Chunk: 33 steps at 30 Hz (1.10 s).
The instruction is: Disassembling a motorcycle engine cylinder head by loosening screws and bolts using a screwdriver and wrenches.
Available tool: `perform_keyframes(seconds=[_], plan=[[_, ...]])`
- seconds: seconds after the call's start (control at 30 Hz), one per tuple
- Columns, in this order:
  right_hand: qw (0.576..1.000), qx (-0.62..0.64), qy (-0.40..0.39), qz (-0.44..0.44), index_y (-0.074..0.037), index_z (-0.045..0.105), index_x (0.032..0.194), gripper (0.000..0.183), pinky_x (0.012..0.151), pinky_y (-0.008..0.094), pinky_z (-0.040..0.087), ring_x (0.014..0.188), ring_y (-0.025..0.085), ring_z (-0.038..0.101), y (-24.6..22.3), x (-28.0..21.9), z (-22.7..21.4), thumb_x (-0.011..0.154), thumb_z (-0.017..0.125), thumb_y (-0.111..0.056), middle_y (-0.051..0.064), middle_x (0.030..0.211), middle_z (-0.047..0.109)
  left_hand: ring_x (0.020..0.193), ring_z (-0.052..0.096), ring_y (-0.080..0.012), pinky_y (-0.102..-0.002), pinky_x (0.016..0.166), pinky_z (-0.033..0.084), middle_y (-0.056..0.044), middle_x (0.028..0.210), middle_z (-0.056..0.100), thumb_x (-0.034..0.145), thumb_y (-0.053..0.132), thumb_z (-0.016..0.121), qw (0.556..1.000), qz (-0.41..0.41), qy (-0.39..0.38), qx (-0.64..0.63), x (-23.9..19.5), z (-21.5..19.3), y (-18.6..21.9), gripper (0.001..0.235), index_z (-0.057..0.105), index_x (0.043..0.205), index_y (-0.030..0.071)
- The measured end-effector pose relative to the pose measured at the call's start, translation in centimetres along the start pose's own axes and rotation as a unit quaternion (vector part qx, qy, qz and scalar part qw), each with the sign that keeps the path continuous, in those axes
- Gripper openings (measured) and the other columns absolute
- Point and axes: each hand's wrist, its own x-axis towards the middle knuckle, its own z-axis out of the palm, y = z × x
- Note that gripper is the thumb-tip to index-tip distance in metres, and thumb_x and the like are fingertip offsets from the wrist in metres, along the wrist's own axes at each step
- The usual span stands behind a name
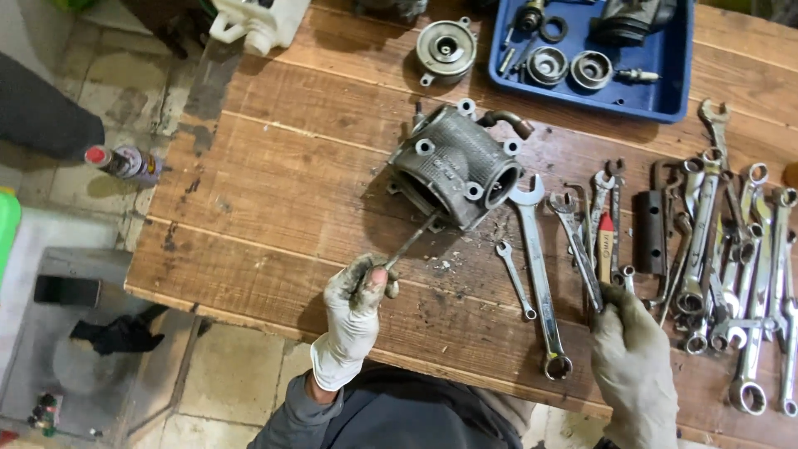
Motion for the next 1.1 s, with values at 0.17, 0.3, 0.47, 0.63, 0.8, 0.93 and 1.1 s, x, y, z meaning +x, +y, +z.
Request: perform_keyframes(seconds=[0.17, 0.3, 0.47, 0.63, 0.8, 0.93, 1.1], plan=[[0.936, 0.343, -0.004, -0.077, -0.001, 0.063, 0.135, 0.041, 0.074, 0.029, 0.053, 0.082, 0.021, 0.061, 3.4, -0.4, 3.3, 0.094, 0.066, -0.005, 0.014, 0.114, 0.072, 0.071, 0.065, -0.0147, -0.032, 0.069, 0.054, -0.003, 0.079, 0.069, 0.104, 0.044, 0.058, 0.999, -0.017, -0.025, -0.028, 0.1, -0.1, 0.3, 0.042, 0.071, 0.093, 0.006], [0.896, 0.349, -0.025, -0.275, 0.003, 0.070, 0.114, 0.021, 0.036, 0.028, 0.042, 0.041, 0.012, 0.050, 4.3, 0.3, 8.0, 0.093, 0.067, 0.000, 0.013, 0.070, 0.066, 0.072, 0.067, -0.0138, -0.028, 0.064, 0.055, -0.005, 0.083, 0.070, 0.103, 0.042, 0.060, 0.995, -0.048, -0.021, -0.083, -0.1, 0.0, 0.3, 0.040, 0.071, 0.094, 0.005], [0.876, 0.127, -0.059, -0.462, -0.003, 0.071, 0.124, 0.036, 0.079, 0.027, 0.063, 0.088, 0.015, 0.076, 0.5, -0.1, 9.5, 0.092, 0.070, -0.021, 0.007, 0.100, 0.078, 0.071, 0.066, -0.0149, -0.031, 0.069, 0.055, -0.004, 0.077, 0.068, 0.104, 0.039, 0.057, 0.997, -0.044, -0.017, -0.064, 0.0, 0.1, 0.6, 0.038, 0.067, 0.088, 0.006], [0.862, 0.169, -0.104, -0.467, -0.010, 0.064, 0.103, 0.011, 0.072, 0.025, 0.056, 0.077, 0.013, 0.063, -0.9, -1.8, 10.9, 0.095, 0.069, -0.014, 0.001, 0.088, 0.062, 0.069, 0.064, -0.0144, -0.031, 0.068, 0.053, -0.002, 0.075, 0.065, 0.106, 0.032, 0.052, 0.999, 0.004, -0.035, 0.003, 0.0, -0.1, 0.8, 0.034, 0.065, 0.087, 0.008], [0.807, 0.149, -0.079, -0.566, -0.007, 0.069, 0.118, 0.024, 0.066, 0.024, 0.060, 0.075, 0.011, 0.069, -1.6, -1.2, 11.2, 0.098, 0.066, -0.019, 0.003, 0.090, 0.073, 0.072, 0.060, -0.0129, -0.030, 0.072, 0.051, 0.000, 0.077, 0.062, 0.107, 0.037, 0.051, 0.999, 0.008, -0.046, 0.028, -0.1, -0.1, 1.4, 0.035, 0.065, 0.090, 0.010], [0.801, 0.111, -0.041, -0.587, -0.007, 0.070, 0.106, 0.012, 0.057, 0.022, 0.061, 0.069, 0.011, 0.068, -1.7, -1.6, 11.8, 0.096, 0.064, -0.010, 0.004, 0.087, 0.071, 0.069, 0.050, -0.0096, -0.029, 0.066, 0.044, 0.003, 0.073, 0.053, 0.106, 0.033, 0.052, 0.999, 0.016, -0.023, 0.043, -0.4, -0.6, -0.8, 0.030, 0.059, 0.086, 0.011], [0.785, 0.151, 0.056, -0.598, -0.007, 0.068, 0.110, 0.020, 0.067, 0.021, 0.061, 0.075, 0.012, 0.067, -0.1, 0.0, 13.5, 0.091, 0.075, -0.004, 0.004, 0.089, 0.069, 0.070, 0.057, -0.0138, -0.032, 0.071, 0.049, 0.000, 0.076, 0.060, 0.108, 0.040, 0.046, 0.998, 0.016, -0.047, 0.035, -1.3, -1.0, -2.6, 0.039, 0.064, 0.090, 0.010]])
